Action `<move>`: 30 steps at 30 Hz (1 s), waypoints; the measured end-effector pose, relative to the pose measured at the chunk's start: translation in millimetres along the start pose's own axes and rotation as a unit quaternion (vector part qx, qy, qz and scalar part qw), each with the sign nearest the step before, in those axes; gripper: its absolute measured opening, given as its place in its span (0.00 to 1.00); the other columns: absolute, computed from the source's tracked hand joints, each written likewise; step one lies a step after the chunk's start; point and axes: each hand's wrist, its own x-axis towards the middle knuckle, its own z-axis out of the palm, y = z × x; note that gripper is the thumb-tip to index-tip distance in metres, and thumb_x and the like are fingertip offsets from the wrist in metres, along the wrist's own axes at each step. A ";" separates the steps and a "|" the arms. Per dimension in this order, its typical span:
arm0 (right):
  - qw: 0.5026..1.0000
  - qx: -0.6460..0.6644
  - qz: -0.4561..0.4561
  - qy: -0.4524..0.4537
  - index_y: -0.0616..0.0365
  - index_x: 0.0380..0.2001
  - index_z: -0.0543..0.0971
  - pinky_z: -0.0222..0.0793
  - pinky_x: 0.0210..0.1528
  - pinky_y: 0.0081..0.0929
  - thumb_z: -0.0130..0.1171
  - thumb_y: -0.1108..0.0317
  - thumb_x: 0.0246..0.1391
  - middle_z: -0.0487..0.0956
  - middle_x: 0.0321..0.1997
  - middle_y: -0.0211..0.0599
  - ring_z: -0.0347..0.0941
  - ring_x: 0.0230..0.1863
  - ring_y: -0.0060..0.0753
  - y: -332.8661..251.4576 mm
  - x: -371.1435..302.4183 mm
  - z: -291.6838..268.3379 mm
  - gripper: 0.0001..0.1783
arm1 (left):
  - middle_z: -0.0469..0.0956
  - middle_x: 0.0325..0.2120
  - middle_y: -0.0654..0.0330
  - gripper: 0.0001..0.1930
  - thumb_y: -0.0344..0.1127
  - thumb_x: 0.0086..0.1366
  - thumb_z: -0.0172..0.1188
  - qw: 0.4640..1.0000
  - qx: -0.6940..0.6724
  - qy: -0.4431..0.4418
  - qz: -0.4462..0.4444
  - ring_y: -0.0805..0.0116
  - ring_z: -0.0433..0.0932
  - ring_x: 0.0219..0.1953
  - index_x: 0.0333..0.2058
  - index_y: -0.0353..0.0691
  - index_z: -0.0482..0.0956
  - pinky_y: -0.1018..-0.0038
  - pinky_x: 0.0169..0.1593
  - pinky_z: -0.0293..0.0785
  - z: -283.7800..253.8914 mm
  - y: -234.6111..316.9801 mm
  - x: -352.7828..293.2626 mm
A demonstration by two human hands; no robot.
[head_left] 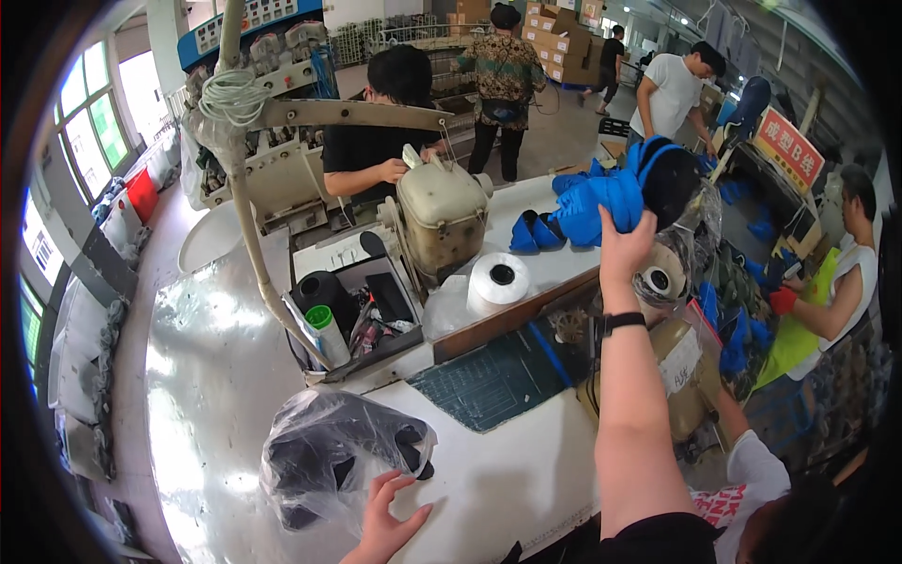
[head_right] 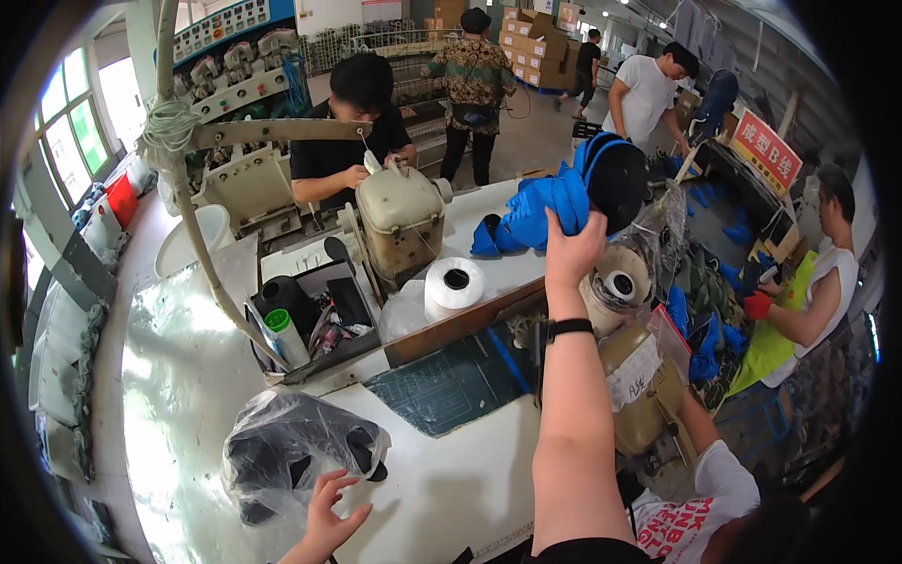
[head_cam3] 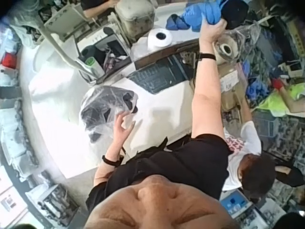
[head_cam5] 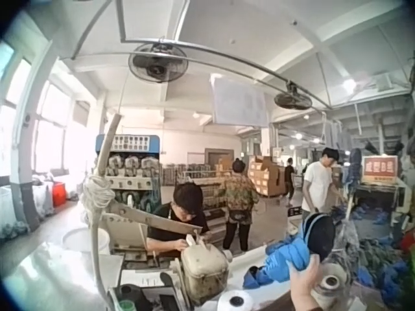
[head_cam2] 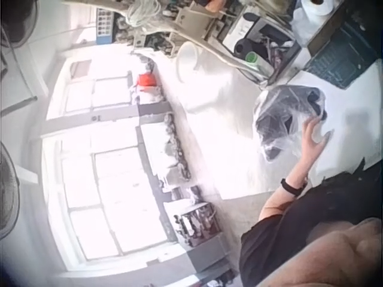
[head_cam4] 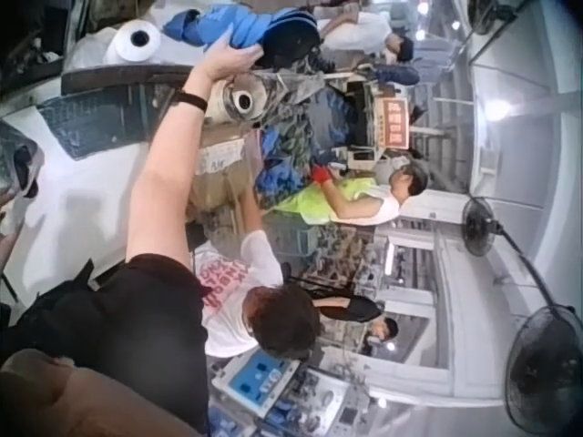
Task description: Operates an industrial shoe lasting machine to shape and set blue athletic shoe uppers.
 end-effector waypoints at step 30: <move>0.927 0.074 0.230 -0.287 0.60 0.27 0.77 0.66 0.21 0.25 0.61 0.70 0.55 0.76 0.22 0.37 0.74 0.19 0.32 -256.9 -380.6 -544.5 0.06 | 0.82 0.37 0.59 0.15 0.34 0.60 0.66 0.895 -0.082 -0.437 0.033 0.72 0.81 0.40 0.44 0.37 0.78 0.74 0.42 0.77 -20.6 -72.8 -139.9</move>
